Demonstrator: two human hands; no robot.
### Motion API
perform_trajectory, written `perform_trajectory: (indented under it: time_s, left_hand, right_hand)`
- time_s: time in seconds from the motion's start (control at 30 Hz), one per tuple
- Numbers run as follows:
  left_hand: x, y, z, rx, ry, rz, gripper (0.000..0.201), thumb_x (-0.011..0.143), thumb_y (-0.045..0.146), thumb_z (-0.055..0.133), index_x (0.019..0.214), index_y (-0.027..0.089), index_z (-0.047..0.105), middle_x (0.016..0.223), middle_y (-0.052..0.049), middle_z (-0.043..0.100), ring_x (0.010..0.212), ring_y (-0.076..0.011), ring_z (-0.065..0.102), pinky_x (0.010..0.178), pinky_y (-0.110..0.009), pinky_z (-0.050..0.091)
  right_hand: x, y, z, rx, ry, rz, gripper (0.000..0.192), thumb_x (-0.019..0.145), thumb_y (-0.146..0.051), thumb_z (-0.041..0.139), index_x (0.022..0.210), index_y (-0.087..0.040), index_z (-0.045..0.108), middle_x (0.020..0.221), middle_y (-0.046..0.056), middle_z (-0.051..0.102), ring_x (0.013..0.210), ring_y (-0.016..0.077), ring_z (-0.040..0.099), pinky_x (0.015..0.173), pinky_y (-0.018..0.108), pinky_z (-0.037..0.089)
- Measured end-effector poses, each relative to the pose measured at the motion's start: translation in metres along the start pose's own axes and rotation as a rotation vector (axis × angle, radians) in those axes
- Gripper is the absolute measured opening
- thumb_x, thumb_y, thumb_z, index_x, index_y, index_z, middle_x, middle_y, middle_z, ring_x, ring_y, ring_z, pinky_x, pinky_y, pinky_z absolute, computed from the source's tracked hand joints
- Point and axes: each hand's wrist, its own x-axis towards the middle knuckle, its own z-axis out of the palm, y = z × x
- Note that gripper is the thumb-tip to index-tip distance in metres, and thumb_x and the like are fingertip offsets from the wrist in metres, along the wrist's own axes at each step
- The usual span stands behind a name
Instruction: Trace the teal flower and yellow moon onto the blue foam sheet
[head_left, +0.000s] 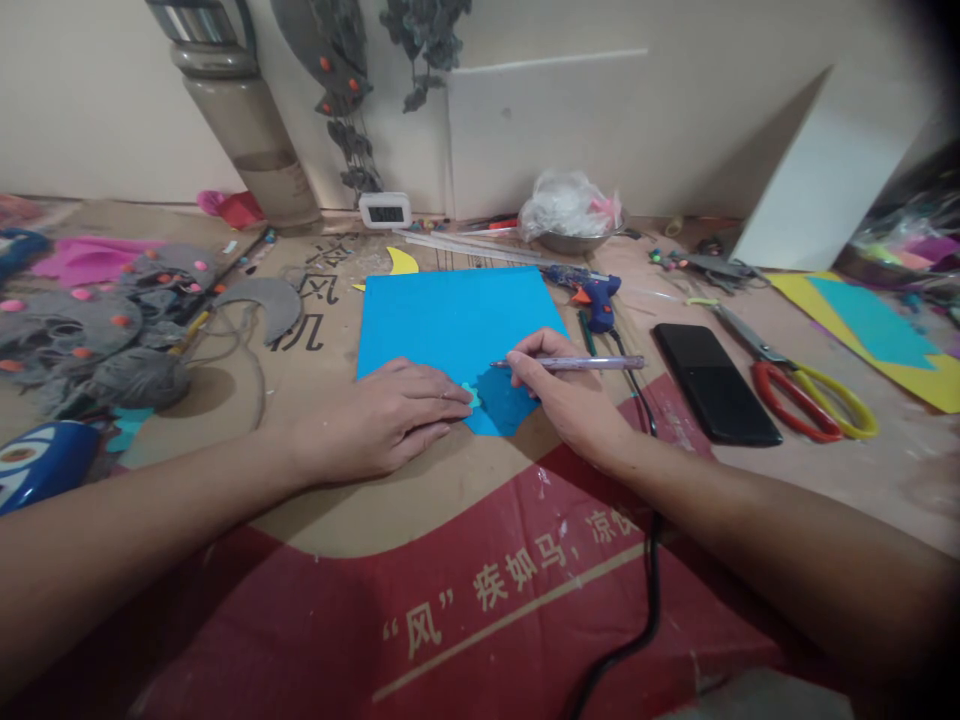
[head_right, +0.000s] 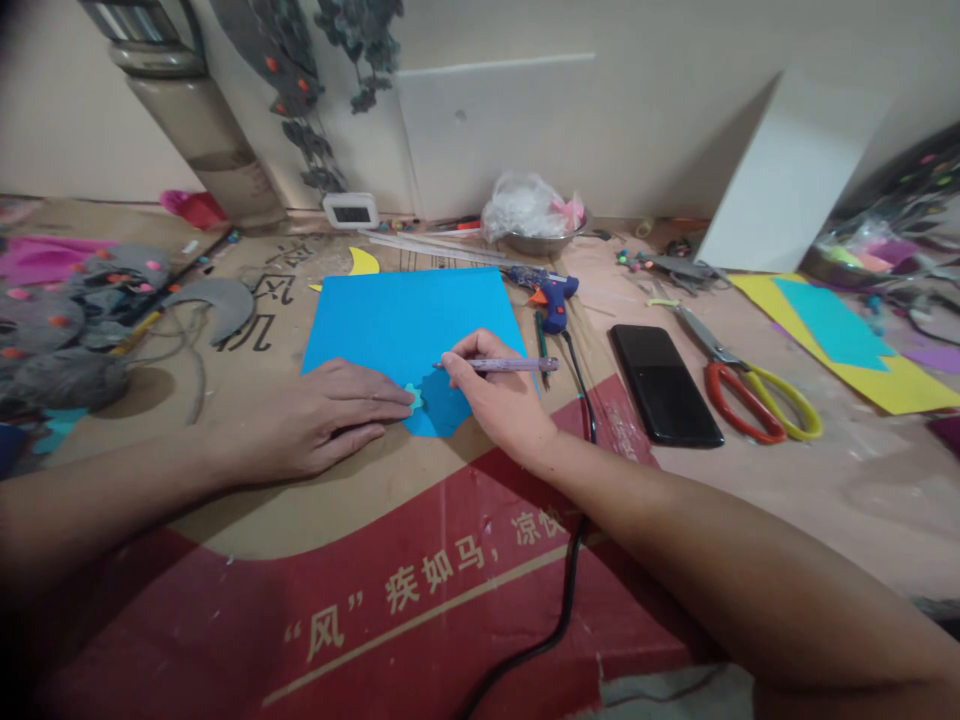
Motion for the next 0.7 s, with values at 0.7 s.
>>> perform_trajectory:
  time_s: [0.7]
  left_hand:
    - [-0.0013, 0.0006, 0.0031, 0.013, -0.008, -0.001, 0.029, 0.100, 0.024, 0.045, 0.123, 0.022, 0.062, 0.127, -0.006, 0.066, 0.120, -0.0211, 0.057, 0.099, -0.038, 0.040]
  right_hand:
    - [-0.0038, -0.0024, 0.0024, -0.197, -0.154, -0.154, 0.023, 0.092, -0.035, 0.057, 0.074, -0.022, 0.053, 0.066, -0.003, 0.053, 0.062, 0.0124, 0.048, 0.057, 0.029, 0.034]
